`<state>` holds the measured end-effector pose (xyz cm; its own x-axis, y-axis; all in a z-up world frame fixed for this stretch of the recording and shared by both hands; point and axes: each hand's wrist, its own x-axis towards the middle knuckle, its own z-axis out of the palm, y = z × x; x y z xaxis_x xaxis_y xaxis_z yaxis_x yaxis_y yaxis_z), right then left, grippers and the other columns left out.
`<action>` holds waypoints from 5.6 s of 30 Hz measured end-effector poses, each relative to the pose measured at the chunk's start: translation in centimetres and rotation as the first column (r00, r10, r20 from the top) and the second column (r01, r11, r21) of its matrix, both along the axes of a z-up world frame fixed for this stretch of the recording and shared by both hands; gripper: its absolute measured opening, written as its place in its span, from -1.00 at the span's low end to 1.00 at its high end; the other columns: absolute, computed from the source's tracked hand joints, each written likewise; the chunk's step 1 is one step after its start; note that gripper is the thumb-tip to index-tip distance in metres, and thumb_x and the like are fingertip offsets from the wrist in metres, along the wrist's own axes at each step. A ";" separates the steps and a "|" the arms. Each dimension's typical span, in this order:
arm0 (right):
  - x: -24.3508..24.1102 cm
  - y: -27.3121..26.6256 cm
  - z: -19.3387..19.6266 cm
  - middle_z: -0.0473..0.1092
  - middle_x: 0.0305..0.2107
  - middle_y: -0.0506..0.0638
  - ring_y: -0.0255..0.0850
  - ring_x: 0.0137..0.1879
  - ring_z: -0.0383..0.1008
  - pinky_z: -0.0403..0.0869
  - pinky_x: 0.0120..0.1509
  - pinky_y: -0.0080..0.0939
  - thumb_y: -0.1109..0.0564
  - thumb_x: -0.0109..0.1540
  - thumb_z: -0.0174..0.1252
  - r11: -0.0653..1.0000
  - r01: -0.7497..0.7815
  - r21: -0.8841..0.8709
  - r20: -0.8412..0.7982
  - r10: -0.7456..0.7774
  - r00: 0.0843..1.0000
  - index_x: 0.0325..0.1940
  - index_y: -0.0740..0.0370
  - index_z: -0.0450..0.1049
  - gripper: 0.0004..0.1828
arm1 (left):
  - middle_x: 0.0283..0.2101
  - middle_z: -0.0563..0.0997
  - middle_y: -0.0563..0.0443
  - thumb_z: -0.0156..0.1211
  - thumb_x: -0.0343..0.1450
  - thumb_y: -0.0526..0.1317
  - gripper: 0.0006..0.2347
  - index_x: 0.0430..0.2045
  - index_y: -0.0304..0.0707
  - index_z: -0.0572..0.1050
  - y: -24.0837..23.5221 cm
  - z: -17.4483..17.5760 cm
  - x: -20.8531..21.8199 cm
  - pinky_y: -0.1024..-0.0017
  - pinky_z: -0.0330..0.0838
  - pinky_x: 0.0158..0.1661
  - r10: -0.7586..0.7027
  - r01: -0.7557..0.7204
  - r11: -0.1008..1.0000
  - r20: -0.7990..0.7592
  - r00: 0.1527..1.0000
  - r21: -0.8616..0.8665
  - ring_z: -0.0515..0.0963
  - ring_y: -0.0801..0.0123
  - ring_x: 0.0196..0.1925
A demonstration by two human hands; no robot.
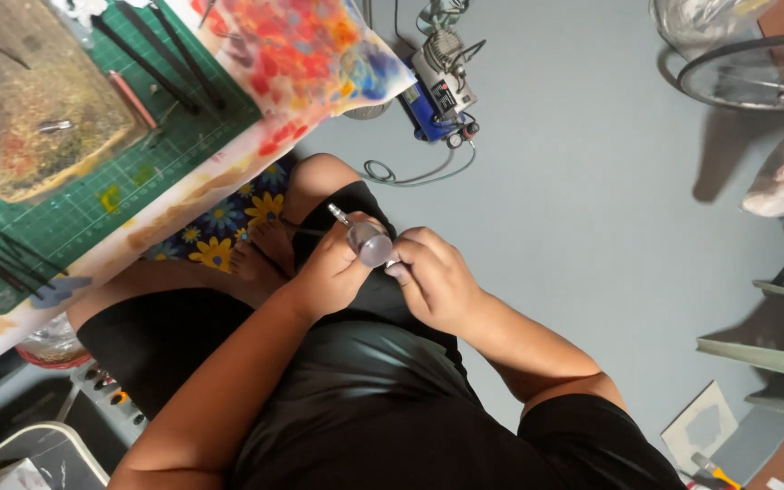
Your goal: Disassembling and reassembling an airbrush for maintenance and cleaning at a workstation.
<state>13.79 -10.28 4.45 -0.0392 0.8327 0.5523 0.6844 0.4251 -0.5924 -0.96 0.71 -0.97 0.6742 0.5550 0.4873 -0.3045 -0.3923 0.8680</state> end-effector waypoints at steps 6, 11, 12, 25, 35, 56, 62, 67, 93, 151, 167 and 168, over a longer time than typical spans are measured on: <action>-0.1 -0.7 -0.8 0.41 -0.33 0.09 0.06 -0.26 0.52 0.56 -0.23 -0.02 0.15 0.40 0.04 0.997 0.043 0.058 -0.032 -0.041 0.999 -0.12 0.31 0.48 -0.83 | -0.35 0.51 -0.12 -0.01 0.54 -0.40 -0.85 -0.43 -0.43 0.50 -0.5 -0.3 0.7 0.25 0.45 -0.11 -0.038 0.039 0.999 0.061 0.997 -0.014 0.52 0.07 -0.24; -0.2 -0.8 0.0 0.41 -0.34 0.08 0.04 -0.27 0.51 0.56 -0.23 -0.03 0.15 0.40 0.05 0.998 0.048 0.040 -0.104 -0.044 0.994 -0.13 0.32 0.47 -0.83 | -0.33 0.50 -0.15 0.01 0.54 -0.39 -0.87 -0.39 -0.44 0.48 -0.5 -0.3 0.6 0.24 0.44 -0.09 -0.037 0.037 0.999 0.046 0.998 0.011 0.52 0.05 -0.22; -0.3 -0.8 0.0 0.41 -0.34 0.08 0.05 -0.28 0.50 0.55 -0.23 -0.04 0.15 0.41 0.05 0.998 0.048 0.037 -0.122 -0.043 0.992 -0.13 0.33 0.46 -0.83 | -0.34 0.50 -0.14 0.01 0.54 -0.39 -0.87 -0.39 -0.43 0.49 -0.5 -0.3 0.6 0.24 0.44 -0.10 -0.040 0.039 0.999 0.045 0.998 0.012 0.52 0.05 -0.23; -0.5 -0.7 -1.2 0.39 -0.37 0.09 0.06 -0.30 0.49 0.55 -0.29 0.00 0.18 0.40 0.04 0.990 0.086 0.113 -0.041 -0.082 0.996 -0.13 0.33 0.48 -0.83 | -0.38 0.50 -0.12 -0.01 0.54 -0.40 -0.84 -0.44 -0.40 0.50 -0.4 -0.6 0.7 0.26 0.43 -0.13 -0.067 0.066 0.998 0.048 0.997 0.019 0.51 0.08 -0.27; -0.3 -0.7 -2.4 0.38 -0.38 0.08 0.03 -0.31 0.48 0.54 -0.30 -0.03 0.17 0.40 0.03 0.983 0.095 0.160 -0.054 -0.087 0.995 -0.13 0.34 0.50 -0.81 | -0.42 0.50 -0.09 -0.02 0.54 -0.40 -0.81 -0.49 -0.38 0.50 -0.2 -0.7 0.9 0.28 0.43 -0.15 -0.081 0.079 0.996 0.058 0.995 0.028 0.50 0.09 -0.31; -0.5 -0.8 -0.9 0.37 -0.40 0.08 0.06 -0.31 0.46 0.53 -0.27 0.00 0.19 0.39 0.04 0.993 0.095 0.077 -0.112 -0.086 0.990 -0.13 0.36 0.49 -0.83 | -0.49 0.49 -0.06 -0.07 0.55 -0.38 -0.75 -0.55 -0.36 0.50 -0.3 -0.4 1.0 0.30 0.40 -0.21 -0.116 0.116 0.993 0.073 0.991 0.010 0.48 0.12 -0.38; -0.5 0.6 0.8 0.34 -0.42 0.08 0.09 -0.33 0.45 0.52 -0.28 0.03 0.19 0.39 0.06 0.999 0.054 0.001 -0.125 -0.053 0.991 -0.14 0.35 0.46 -0.85 | -0.43 0.45 -0.09 -0.09 0.56 -0.39 -0.78 -0.47 -0.44 0.48 -0.8 0.3 0.8 0.25 0.43 -0.14 -0.064 0.069 0.993 0.060 0.996 -0.097 0.47 0.17 -0.32; 0.1 1.5 1.6 0.32 -0.43 0.05 0.06 -0.34 0.44 0.51 -0.30 -0.03 0.19 0.40 0.03 0.999 -0.027 -0.046 -0.084 0.023 0.996 -0.13 0.34 0.45 -0.85 | -0.44 0.46 -0.15 -0.09 0.57 -0.40 -0.79 -0.46 -0.50 0.46 -0.6 0.3 0.6 0.23 0.45 -0.13 -0.001 0.009 0.994 0.074 0.997 -0.110 0.48 0.14 -0.32; 0.0 0.8 2.7 0.36 -0.38 0.08 0.06 -0.33 0.48 0.54 -0.30 -0.04 0.19 0.39 0.03 0.992 -0.051 -0.119 0.027 0.054 0.998 -0.12 0.33 0.45 -0.86 | -0.48 0.43 -0.03 -0.11 0.58 -0.35 -0.75 -0.53 -0.35 0.44 -0.7 0.6 0.3 0.29 0.41 -0.21 0.086 -0.085 0.996 0.089 0.992 -0.008 0.47 0.14 -0.38; -0.3 2.9 4.2 0.33 -0.37 0.08 0.06 -0.23 0.50 0.57 -0.28 -0.05 0.22 0.38 -0.03 0.975 -0.126 -0.182 0.128 0.150 0.980 -0.13 0.35 0.43 -0.85 | -0.61 0.32 -0.10 -0.04 0.56 -0.37 -0.72 -0.65 -0.36 0.32 0.7 3.9 0.0 0.31 0.28 -0.44 0.187 -0.200 0.979 0.198 0.962 0.046 0.28 0.13 -0.59; 0.1 2.4 4.2 0.34 -0.35 0.12 0.12 -0.22 0.51 0.57 -0.27 0.00 0.24 0.38 -0.04 0.961 -0.113 -0.253 0.109 0.144 0.984 -0.14 0.38 0.43 -0.84 | -0.57 0.37 -0.05 -0.08 0.56 -0.33 -0.73 -0.61 -0.33 0.36 0.4 2.2 0.1 0.28 0.31 -0.42 0.166 -0.188 0.975 0.169 0.972 0.120 0.37 0.05 -0.54; 0.1 2.3 4.2 0.34 -0.35 0.12 0.13 -0.22 0.51 0.56 -0.28 0.01 0.24 0.37 -0.04 0.958 -0.112 -0.263 0.112 0.146 0.983 -0.15 0.38 0.43 -0.84 | -0.58 0.34 -0.05 -0.08 0.57 -0.34 -0.73 -0.61 -0.32 0.34 0.3 2.3 0.1 0.27 0.31 -0.41 0.163 -0.184 0.976 0.167 0.972 0.116 0.36 0.03 -0.54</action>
